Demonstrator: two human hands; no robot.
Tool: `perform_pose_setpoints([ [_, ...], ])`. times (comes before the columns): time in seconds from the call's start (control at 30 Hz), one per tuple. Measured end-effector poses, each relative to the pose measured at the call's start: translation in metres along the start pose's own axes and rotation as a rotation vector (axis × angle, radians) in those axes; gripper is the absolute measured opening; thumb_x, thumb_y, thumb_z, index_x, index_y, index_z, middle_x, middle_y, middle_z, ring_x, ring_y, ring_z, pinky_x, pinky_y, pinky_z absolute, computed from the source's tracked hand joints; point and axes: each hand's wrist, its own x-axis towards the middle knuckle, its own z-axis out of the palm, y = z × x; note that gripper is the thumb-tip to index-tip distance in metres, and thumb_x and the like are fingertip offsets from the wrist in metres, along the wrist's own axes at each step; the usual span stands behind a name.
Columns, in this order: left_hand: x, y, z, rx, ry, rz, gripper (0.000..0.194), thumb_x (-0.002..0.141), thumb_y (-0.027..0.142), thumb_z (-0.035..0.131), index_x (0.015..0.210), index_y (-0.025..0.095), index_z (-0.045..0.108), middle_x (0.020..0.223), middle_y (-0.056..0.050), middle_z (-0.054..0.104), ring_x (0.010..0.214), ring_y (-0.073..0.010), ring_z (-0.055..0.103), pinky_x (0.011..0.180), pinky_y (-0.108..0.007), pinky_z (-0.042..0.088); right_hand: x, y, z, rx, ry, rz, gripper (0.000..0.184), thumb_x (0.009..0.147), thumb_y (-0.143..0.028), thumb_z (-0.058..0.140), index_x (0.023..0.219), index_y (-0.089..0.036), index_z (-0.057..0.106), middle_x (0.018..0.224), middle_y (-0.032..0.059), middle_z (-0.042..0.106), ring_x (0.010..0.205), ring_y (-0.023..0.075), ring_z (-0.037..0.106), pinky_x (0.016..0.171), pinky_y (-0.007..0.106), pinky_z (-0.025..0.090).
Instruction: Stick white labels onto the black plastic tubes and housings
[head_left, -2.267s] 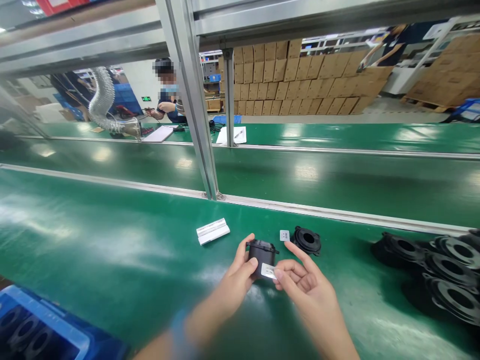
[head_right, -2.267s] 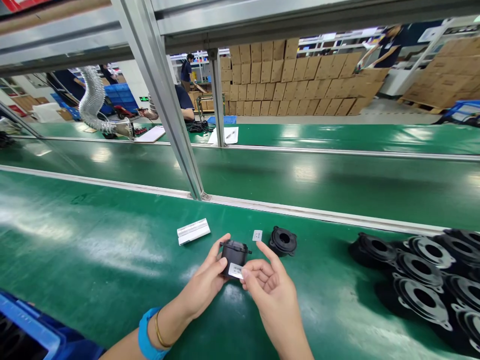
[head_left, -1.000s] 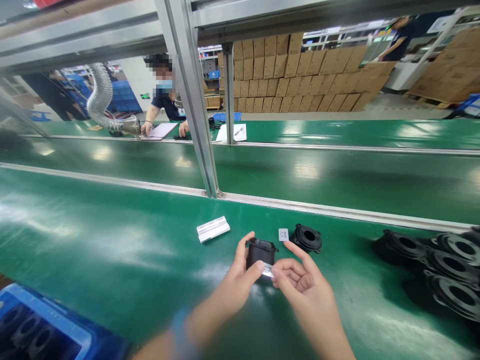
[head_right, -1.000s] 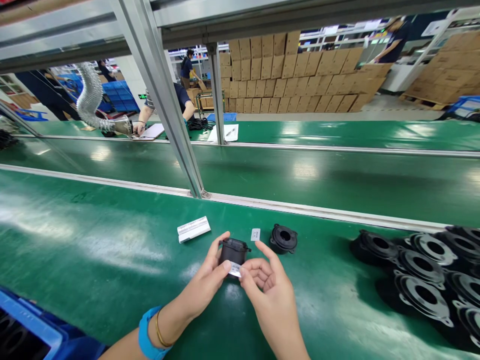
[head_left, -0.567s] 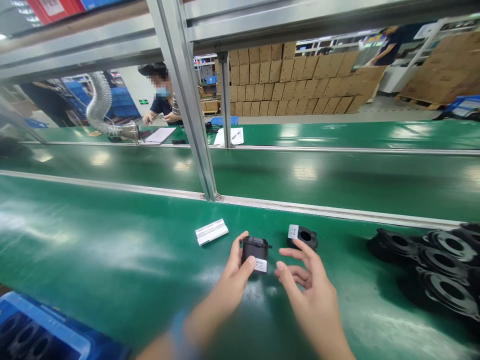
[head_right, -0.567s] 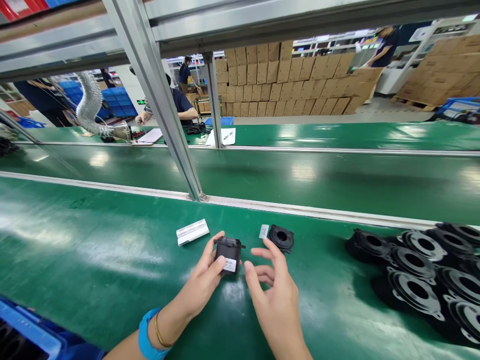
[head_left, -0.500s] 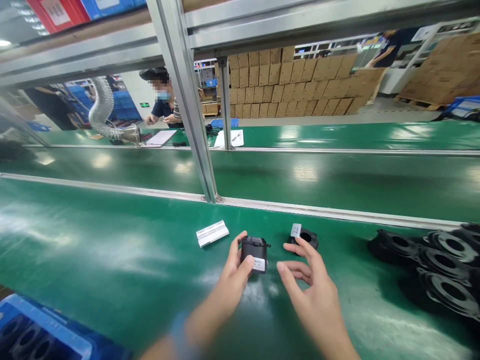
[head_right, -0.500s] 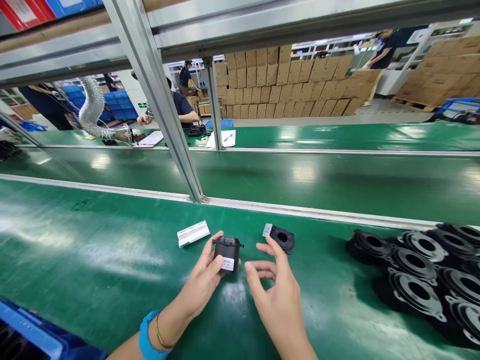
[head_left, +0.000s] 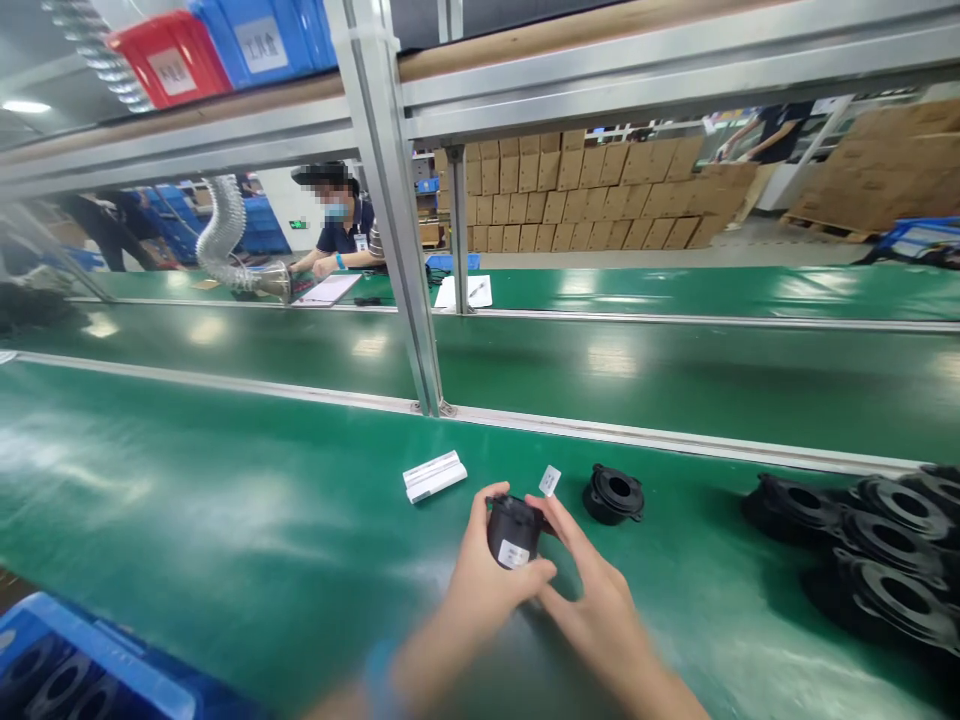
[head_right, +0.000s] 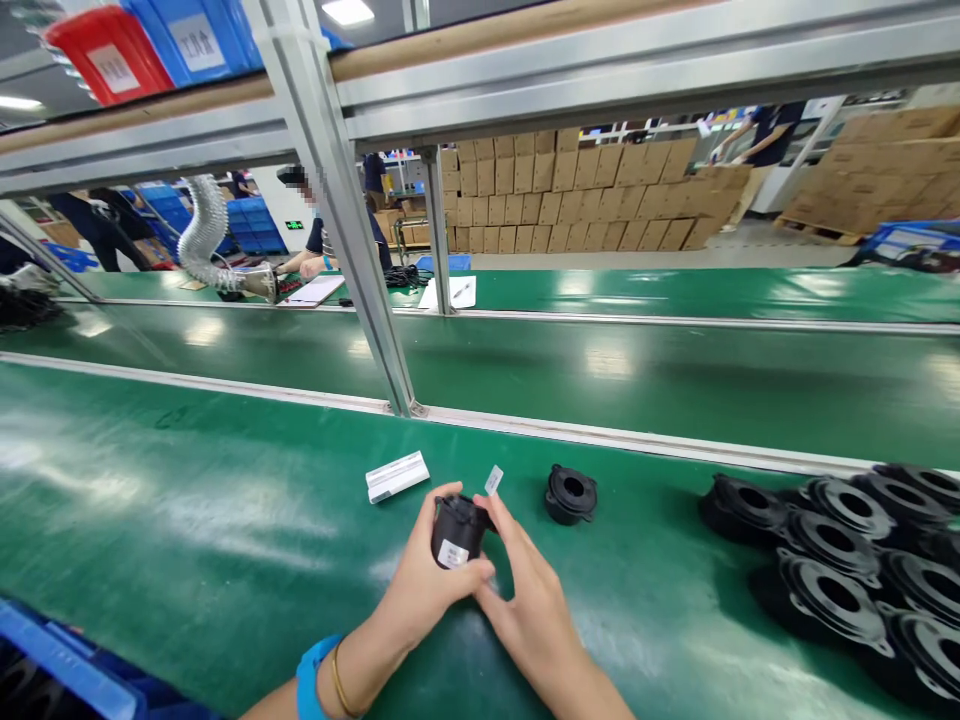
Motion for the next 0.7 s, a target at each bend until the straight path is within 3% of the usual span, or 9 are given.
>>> perform_pose_setpoints([
  [0.07, 0.003, -0.002, -0.002, -0.039, -0.075, -0.008, 0.105, 0.057, 0.018, 0.089, 0.142, 0.027, 0.029, 0.104, -0.007, 0.062, 0.076, -0.0189, 0.063, 0.072, -0.033, 0.050, 0.001, -0.001, -0.001, -0.029, -0.006, 0.027, 0.067, 0.086, -0.026, 0.056, 0.149, -0.030, 0.036, 0.141, 0.0014, 0.053, 0.132, 0.0247, 0.047, 0.112, 0.041, 0.040],
  [0.13, 0.006, -0.002, -0.005, -0.169, -0.190, -0.040, 0.114, 0.055, 0.031, 0.093, 0.145, 0.025, 0.024, 0.106, -0.008, 0.063, 0.077, -0.0201, 0.065, 0.072, -0.034, 0.050, 0.003, -0.003, -0.003, -0.025, -0.016, 0.082, 0.074, 0.085, -0.029, 0.059, 0.152, -0.030, 0.028, 0.142, 0.0026, 0.052, 0.133, 0.0256, 0.046, 0.111, 0.042, 0.039],
  [0.23, 0.009, -0.001, -0.007, -0.421, -0.270, -0.068, 0.093, 0.070, 0.067, 0.073, 0.139, 0.020, 0.034, 0.117, -0.013, 0.060, 0.080, -0.0209, 0.066, 0.073, -0.034, 0.050, 0.007, -0.008, -0.008, 0.022, -0.016, 0.137, 0.086, 0.081, -0.035, 0.070, 0.152, -0.030, 0.023, 0.142, 0.0046, 0.053, 0.133, 0.0272, 0.046, 0.112, 0.043, 0.036],
  [0.3, 0.009, 0.002, -0.006, -0.539, -0.280, -0.092, 0.083, 0.077, 0.075, 0.059, 0.134, 0.019, 0.039, 0.126, -0.015, 0.057, 0.088, -0.0224, 0.065, 0.077, -0.035, 0.050, 0.008, -0.010, -0.010, 0.051, -0.020, 0.138, 0.087, 0.082, -0.037, 0.072, 0.152, -0.029, 0.022, 0.143, 0.0051, 0.052, 0.133, 0.0266, 0.045, 0.113, 0.042, 0.034],
  [0.57, 0.006, 0.006, -0.007, -0.547, -0.348, -0.077, 0.077, 0.083, 0.076, 0.049, 0.135, 0.021, 0.039, 0.126, -0.013, 0.059, 0.082, -0.0226, 0.068, 0.079, -0.037, 0.048, 0.006, -0.012, -0.011, 0.082, -0.029, 0.082, 0.082, 0.086, -0.034, 0.068, 0.152, -0.028, 0.021, 0.145, 0.0060, 0.049, 0.132, 0.0251, 0.046, 0.112, 0.040, 0.035],
  [0.7, 0.006, 0.000, -0.012, -0.361, -0.352, 0.000, 0.072, 0.081, 0.052, 0.073, 0.138, 0.023, 0.039, 0.123, -0.011, 0.059, 0.084, -0.0208, 0.068, 0.082, -0.035, 0.048, 0.004, -0.011, -0.008, -0.011, -0.003, 0.049, 0.077, 0.088, -0.033, 0.064, 0.152, -0.031, 0.022, 0.143, 0.0040, 0.052, 0.130, 0.0249, 0.049, 0.110, 0.039, 0.039],
])
